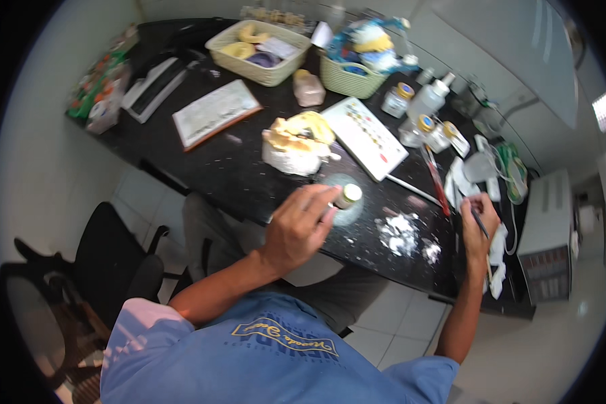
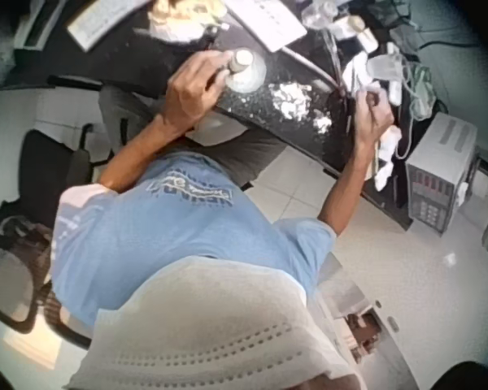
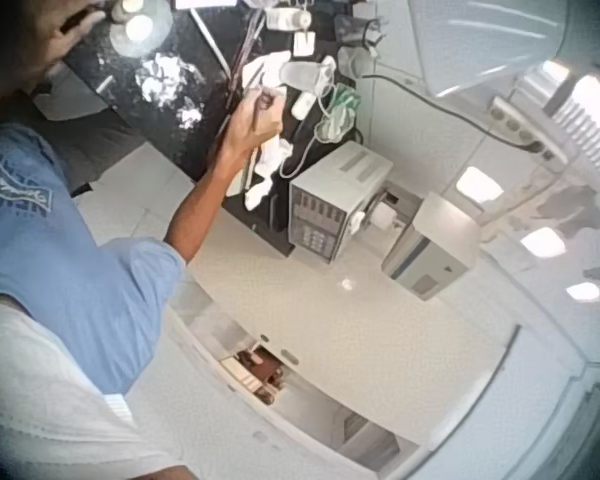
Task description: Applying ceramic stains or glaze to a dental bridge using a fine brush at a laboratory workbench.
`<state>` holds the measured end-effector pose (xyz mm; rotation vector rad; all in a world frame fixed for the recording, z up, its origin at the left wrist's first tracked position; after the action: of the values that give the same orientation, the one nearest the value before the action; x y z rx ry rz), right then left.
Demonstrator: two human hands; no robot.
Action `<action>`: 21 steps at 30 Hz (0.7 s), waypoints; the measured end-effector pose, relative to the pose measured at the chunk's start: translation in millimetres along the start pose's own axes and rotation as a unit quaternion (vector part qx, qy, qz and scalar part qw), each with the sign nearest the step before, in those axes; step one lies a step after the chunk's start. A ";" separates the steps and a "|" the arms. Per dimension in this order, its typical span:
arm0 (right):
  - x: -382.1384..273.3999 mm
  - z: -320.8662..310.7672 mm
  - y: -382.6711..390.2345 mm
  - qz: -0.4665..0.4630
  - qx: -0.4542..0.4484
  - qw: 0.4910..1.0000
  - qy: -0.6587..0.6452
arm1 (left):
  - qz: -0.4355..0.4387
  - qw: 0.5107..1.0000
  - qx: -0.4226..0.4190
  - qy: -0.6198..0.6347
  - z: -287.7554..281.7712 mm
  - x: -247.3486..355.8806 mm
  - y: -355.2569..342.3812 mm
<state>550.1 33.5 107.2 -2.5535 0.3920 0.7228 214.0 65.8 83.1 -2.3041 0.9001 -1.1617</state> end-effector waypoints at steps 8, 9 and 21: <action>-3.4 -59.7 6.7 -0.008 0.068 0.997 -0.042 | -0.002 1.000 -0.006 0.006 8.0 3.1 -2.0; -3.4 -62.1 6.7 0.006 0.066 0.997 -0.045 | 0.000 1.000 -0.008 0.008 8.8 4.0 -1.5; -18.1 -9.0 -6.7 -0.117 -0.059 0.989 0.065 | 0.001 1.000 -0.008 0.002 9.7 4.1 -1.1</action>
<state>541.6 37.4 126.5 -2.7070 0.0879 0.5069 224.1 64.4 80.5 -2.3139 0.9170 -1.1617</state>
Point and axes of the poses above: each hand's wrist, its own y-axis away from the middle knuckle, its own z-axis out of the palm, x = y × z, the point moved 8 cm from there along -y, towards the middle knuckle, and after that the axes turned 5 degrees about -x, right-handed, at the moved point
